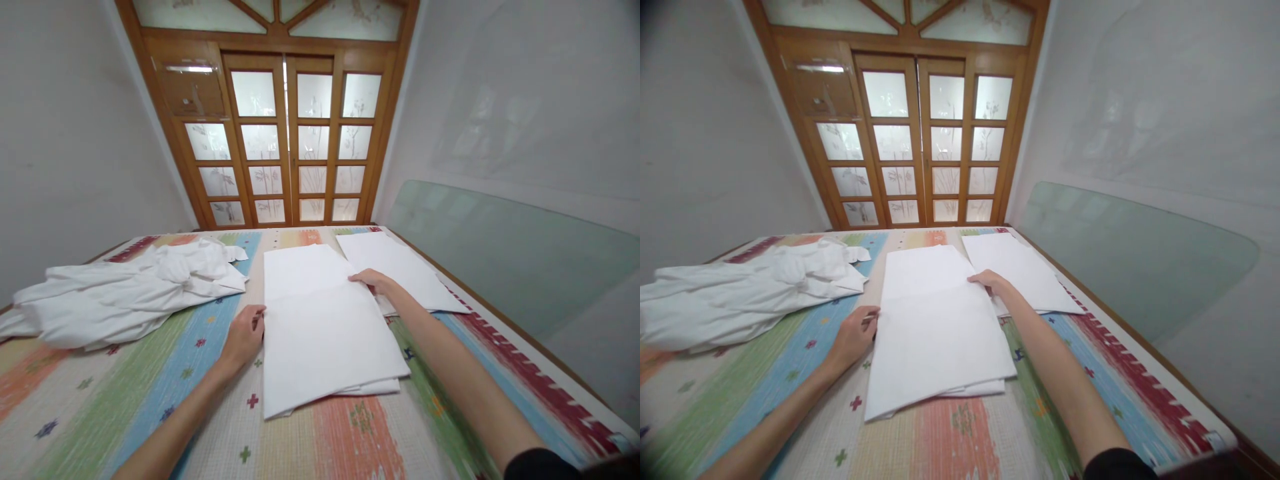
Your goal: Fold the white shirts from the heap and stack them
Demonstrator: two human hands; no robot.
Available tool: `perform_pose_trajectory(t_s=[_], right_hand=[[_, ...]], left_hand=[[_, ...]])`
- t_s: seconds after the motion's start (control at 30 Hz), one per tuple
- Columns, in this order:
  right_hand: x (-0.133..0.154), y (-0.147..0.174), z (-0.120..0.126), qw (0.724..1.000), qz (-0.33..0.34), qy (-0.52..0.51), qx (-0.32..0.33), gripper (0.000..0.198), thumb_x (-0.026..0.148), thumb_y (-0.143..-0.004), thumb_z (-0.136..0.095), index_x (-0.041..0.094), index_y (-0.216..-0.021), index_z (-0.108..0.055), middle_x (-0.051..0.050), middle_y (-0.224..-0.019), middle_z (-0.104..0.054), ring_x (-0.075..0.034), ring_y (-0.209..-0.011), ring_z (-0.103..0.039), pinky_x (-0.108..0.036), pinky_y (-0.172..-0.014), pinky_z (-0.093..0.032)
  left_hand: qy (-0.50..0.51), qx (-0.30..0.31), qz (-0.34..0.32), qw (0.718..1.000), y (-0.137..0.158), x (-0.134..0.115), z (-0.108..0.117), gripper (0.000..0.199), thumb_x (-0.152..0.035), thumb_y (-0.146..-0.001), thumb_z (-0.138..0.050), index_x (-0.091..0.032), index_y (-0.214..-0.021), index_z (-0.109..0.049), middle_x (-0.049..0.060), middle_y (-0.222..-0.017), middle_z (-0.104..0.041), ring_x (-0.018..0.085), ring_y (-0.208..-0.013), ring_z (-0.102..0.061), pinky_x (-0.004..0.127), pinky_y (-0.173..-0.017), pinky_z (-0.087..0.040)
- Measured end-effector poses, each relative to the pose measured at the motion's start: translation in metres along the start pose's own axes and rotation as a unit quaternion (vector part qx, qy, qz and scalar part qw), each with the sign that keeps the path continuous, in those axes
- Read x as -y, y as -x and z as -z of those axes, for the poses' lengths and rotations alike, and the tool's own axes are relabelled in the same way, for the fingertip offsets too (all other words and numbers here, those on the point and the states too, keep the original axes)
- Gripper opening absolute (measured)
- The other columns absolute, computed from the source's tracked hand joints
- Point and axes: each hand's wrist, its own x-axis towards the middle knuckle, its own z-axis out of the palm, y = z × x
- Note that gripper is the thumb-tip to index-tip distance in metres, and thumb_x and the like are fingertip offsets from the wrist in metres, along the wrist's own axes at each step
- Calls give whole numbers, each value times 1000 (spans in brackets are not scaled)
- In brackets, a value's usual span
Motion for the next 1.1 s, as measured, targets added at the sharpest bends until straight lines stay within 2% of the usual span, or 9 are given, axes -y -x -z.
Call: perform_pose_trajectory(t_s=[0.07, 0.13, 0.2, 0.27, 0.37, 0.5, 0.7, 0.93, 1.1], right_hand=[[-4, 4, -1, 997, -10, -70, 33, 20, 29, -76, -74, 13, -84, -66, -7, -78, -74, -20, -72, -69, -28, -61, -57], [-6, 7, -3, 992, -14, -107, 59, 11, 23, -81, -67, 13, -83, -66, -6, -76, -74, -18, -69, -69, -27, -65, -57], [-6, 11, -5, 988, -18, -124, 88, 8, 19, -85, -61, 12, -84, -66, -5, -76, -74, -16, -68, -69, -27, -69, -58], [-4, 17, -8, 984, -19, -132, 116, 9, 18, -86, -60, 12, -86, -67, -6, -80, -75, -17, -72, -70, -29, -74, -58], [-2, 24, -11, 977, 5, -146, 153, 16, 17, -82, -65, 13, -97, -67, -8, -91, -76, -20, -80, -72, -34, -80, -58], [-3, 24, -13, 960, 37, -181, 210, 39, 12, -77, -67, 14, -115, -61, -10, -100, -75, -21, -80, -73, -37, -79, -59], [-6, 5, -19, 954, 63, -210, 203, 69, 5, -60, -73, 19, -125, -52, -6, -96, -75, -22, -75, -72, -38, -72, -60], [4, -2, -18, 959, 106, -191, 178, 77, 3, -51, -70, 23, -123, -52, -5, -101, -74, -24, -75, -71, -37, -67, -60], [13, 3, 1, 957, 128, -172, 194, 82, 6, -51, -71, 25, -128, -50, -6, -111, -72, -25, -84, -71, -39, -74, -59]], left_hand=[[119, -38, 133, 983, -6, -10, -1, 18, -14, -77, -55, -17, -95, -58, 9, -99, -69, 20, -92, -68, 37, -87, -55], [240, -51, 246, 938, -11, -21, 0, 21, -12, -76, -58, -17, -96, -53, 8, -99, -68, 17, -84, -69, 32, -79, -56], [322, -39, 315, 892, -17, -32, 3, 27, -11, -77, -60, -17, -101, -49, 7, -95, -67, 14, -74, -68, 27, -68, -56], [361, -1, 342, 868, -21, -38, 5, 34, -12, -78, -62, -17, -107, -45, 4, -88, -67, 13, -65, -67, 25, -59, -55], [383, 52, 343, 856, -24, -40, 2, 44, -13, -75, -66, -17, -113, -45, 5, -88, -69, 15, -63, -67, 25, -55, -54], [394, 99, 316, 857, -30, -32, -9, 39, -16, -71, -71, -13, -106, -55, 11, -102, -71, 20, -78, -70, 28, -66, -57], [348, 40, 323, 879, -60, -17, -19, 43, -17, -71, -69, -15, -111, -54, 9, -97, -72, 19, -73, -69, 27, -64, -56], [312, 44, 267, 911, -81, -10, -26, 83, -5, -60, -65, -22, -136, -39, 10, -115, -66, 20, -81, -67, 27, -67, -54], [331, 54, 228, 914, -82, -18, -34, 88, -4, -57, -60, -26, -139, -38, 8, -125, -62, 21, -90, -66, 27, -71, -54]])
